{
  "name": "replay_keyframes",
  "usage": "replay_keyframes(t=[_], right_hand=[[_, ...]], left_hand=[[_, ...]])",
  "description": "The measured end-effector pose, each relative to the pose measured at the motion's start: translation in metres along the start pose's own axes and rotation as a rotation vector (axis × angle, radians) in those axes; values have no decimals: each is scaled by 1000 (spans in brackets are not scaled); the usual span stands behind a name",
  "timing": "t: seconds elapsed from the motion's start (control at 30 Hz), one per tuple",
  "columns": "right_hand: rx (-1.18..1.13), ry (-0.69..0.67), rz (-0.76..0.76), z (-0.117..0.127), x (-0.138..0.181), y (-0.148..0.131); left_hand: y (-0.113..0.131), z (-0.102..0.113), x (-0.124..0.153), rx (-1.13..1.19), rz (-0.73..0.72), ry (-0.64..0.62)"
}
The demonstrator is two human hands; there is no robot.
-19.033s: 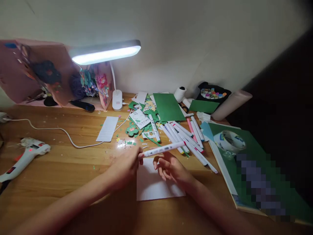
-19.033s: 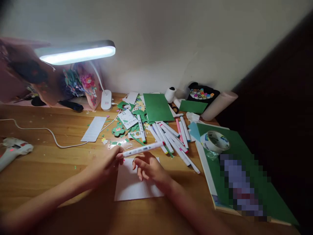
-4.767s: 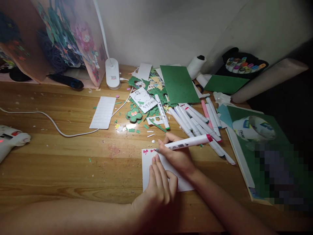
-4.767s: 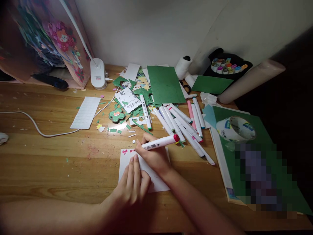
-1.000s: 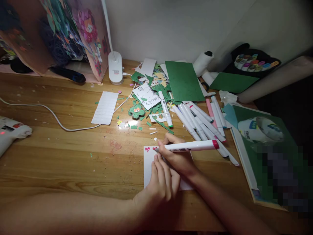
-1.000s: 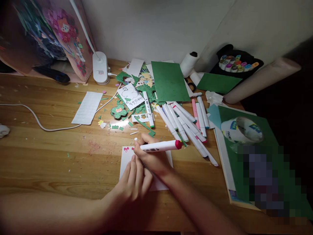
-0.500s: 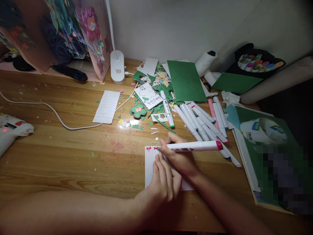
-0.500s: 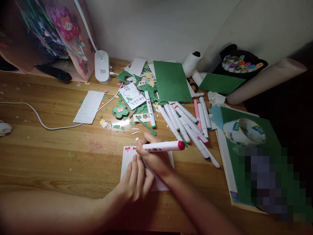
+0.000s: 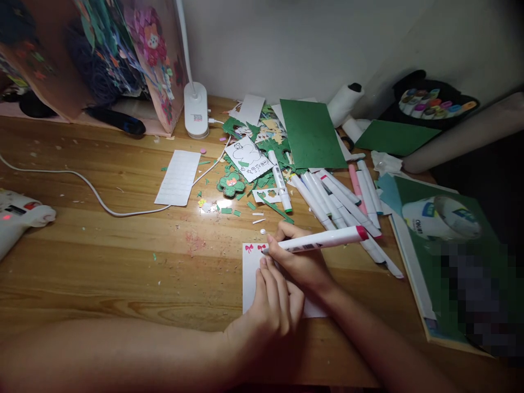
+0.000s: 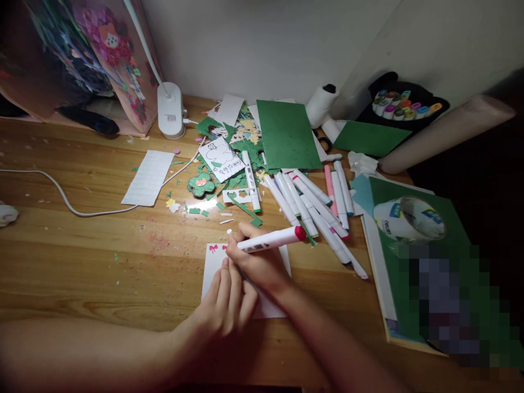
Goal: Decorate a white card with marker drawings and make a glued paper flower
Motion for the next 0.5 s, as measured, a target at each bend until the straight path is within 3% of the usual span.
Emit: replay_keyframes(t=[0.5], right_hand=[[-10, -15, 3, 1, 0, 1]], left_hand=[[-3, -2, -1, -13, -16, 40]])
Point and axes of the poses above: each hand's wrist, its own x-axis away from the middle knuckle, its own z-axis out of the back of the hand, y = z × x, the point moved 2 cm from there along -x, towards the middle knuckle, and after that the axes turned 6 degrees about -x, right-handed, at the moved point
